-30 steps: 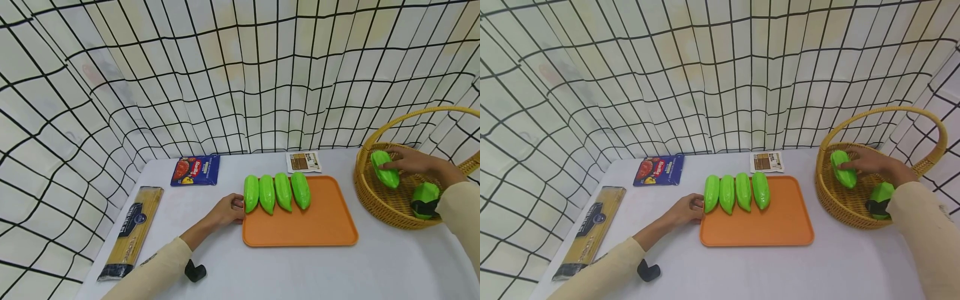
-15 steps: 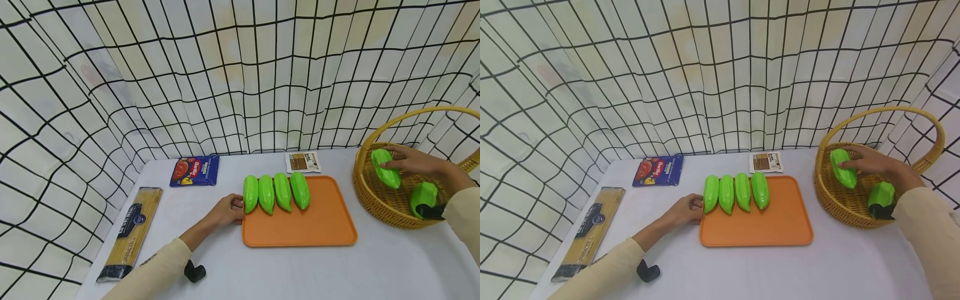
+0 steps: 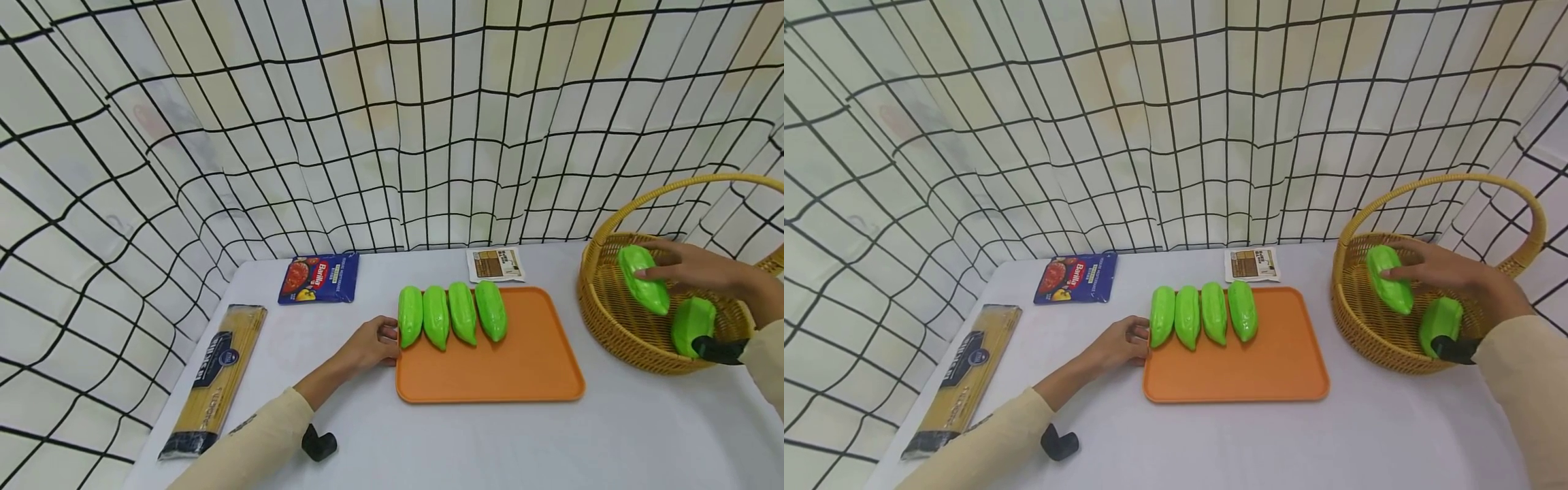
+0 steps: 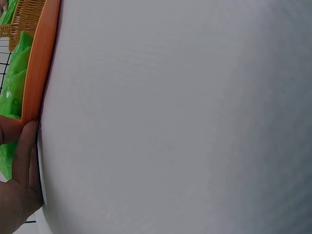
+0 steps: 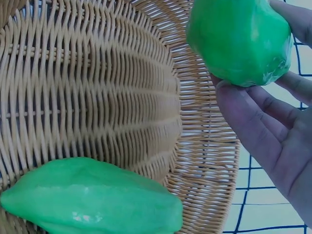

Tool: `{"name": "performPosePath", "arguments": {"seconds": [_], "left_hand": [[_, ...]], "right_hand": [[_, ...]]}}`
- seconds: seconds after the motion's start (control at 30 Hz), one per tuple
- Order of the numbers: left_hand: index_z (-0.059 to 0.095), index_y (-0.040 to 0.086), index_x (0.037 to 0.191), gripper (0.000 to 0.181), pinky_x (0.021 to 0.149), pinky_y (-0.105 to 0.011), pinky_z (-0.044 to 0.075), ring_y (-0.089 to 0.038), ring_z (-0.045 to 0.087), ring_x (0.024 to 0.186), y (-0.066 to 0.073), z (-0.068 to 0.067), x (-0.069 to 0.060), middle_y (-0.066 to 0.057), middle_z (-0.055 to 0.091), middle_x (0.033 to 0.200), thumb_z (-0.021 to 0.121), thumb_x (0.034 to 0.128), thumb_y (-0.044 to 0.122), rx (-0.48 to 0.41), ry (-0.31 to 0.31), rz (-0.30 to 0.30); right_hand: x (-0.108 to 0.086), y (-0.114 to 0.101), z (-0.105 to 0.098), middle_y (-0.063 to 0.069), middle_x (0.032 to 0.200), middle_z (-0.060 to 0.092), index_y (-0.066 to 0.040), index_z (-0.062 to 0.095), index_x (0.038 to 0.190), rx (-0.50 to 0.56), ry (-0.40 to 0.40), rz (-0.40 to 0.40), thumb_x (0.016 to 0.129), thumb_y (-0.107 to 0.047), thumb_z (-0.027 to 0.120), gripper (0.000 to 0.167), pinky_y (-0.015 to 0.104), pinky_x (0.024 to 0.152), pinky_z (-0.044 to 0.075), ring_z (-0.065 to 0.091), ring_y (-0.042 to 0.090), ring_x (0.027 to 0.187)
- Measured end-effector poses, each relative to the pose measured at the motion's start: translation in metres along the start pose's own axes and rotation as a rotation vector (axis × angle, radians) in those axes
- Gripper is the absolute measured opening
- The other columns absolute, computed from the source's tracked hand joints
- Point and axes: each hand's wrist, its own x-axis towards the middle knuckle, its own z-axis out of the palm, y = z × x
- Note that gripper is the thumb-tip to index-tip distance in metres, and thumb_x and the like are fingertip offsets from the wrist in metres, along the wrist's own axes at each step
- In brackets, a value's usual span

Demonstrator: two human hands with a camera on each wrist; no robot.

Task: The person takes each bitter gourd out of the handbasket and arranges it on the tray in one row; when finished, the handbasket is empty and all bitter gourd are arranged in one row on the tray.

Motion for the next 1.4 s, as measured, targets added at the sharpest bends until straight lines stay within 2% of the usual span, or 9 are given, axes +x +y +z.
{"name": "performPosePath", "arguments": {"seconds": [0.27,0.47,0.7,0.83,1.03,1.27,1.4], "left_hand": [[0.048,-0.003,0.14,0.065,0.078,-0.035,0.064,-0.021,0.063,0.097,0.002,0.0,0.0,-0.015,0.056,0.119,0.07,0.0788,-0.004,0.015,-0.009,0.008],[0.049,-0.003,0.14,0.065,0.076,-0.035,0.064,-0.022,0.062,0.098,0.003,0.001,-0.001,-0.015,0.057,0.119,0.07,0.0782,-0.004,0.037,-0.002,0.015],[0.049,-0.003,0.14,0.065,0.077,-0.034,0.064,-0.022,0.062,0.098,0.003,0.0,0.001,-0.015,0.057,0.118,0.07,0.0787,-0.004,0.027,0.0,0.012],[0.049,-0.002,0.14,0.065,0.077,-0.033,0.064,-0.022,0.062,0.099,0.002,0.001,0.001,-0.015,0.057,0.118,0.07,0.0787,-0.003,0.034,0.003,0.004],[0.049,-0.002,0.14,0.065,0.078,-0.033,0.064,-0.022,0.061,0.1,0.002,0.001,0.0,-0.014,0.056,0.119,0.071,0.079,-0.003,0.033,0.007,0.0],[0.048,-0.003,0.14,0.066,0.078,-0.034,0.064,-0.023,0.061,0.099,0.002,0.001,-0.001,-0.015,0.056,0.119,0.071,0.078,-0.004,0.025,0.007,0.013],[0.048,-0.002,0.14,0.067,0.078,-0.033,0.064,-0.022,0.062,0.099,0.001,0.0,-0.001,-0.014,0.056,0.119,0.071,0.0776,-0.003,0.035,0.01,0.001]], "right_hand": [[-0.012,-0.002,-0.001,0.052,0.141,0.024,0.012,-0.005,0.154,-0.018,0.015,-0.016,0.101,-0.04,0.055,0.095,0.055,0.081,0.06,0.057,0.057,0.112],[-0.017,-0.001,0.003,0.052,0.142,0.021,0.012,-0.003,0.153,0.018,-0.015,-0.036,0.101,-0.037,0.056,0.093,0.055,0.082,0.061,0.051,0.061,0.116],[-0.024,-0.009,0.005,0.054,0.142,0.018,0.016,-0.004,0.152,-0.003,-0.03,-0.036,0.102,-0.036,0.056,0.094,0.055,0.081,0.061,0.044,0.066,0.121],[-0.027,-0.016,0.007,0.052,0.142,0.022,0.014,0.002,0.152,-0.007,-0.03,-0.043,0.1,-0.036,0.058,0.091,0.054,0.079,0.061,0.047,0.064,0.119],[-0.033,-0.027,0.012,0.046,0.145,0.028,0.005,0.017,0.152,0.004,-0.046,-0.085,0.098,-0.035,0.062,0.081,0.051,0.077,0.061,0.05,0.06,0.119],[-0.039,-0.036,0.018,0.045,0.144,0.034,0.002,0.02,0.153,0.001,-0.075,-0.123,0.097,-0.034,0.063,0.079,0.05,0.076,0.062,0.053,0.054,0.12],[-0.043,-0.045,0.022,0.043,0.146,0.034,0.001,0.019,0.154,0.02,-0.099,-0.147,0.097,-0.032,0.063,0.08,0.046,0.074,0.061,0.052,0.053,0.122]]}}
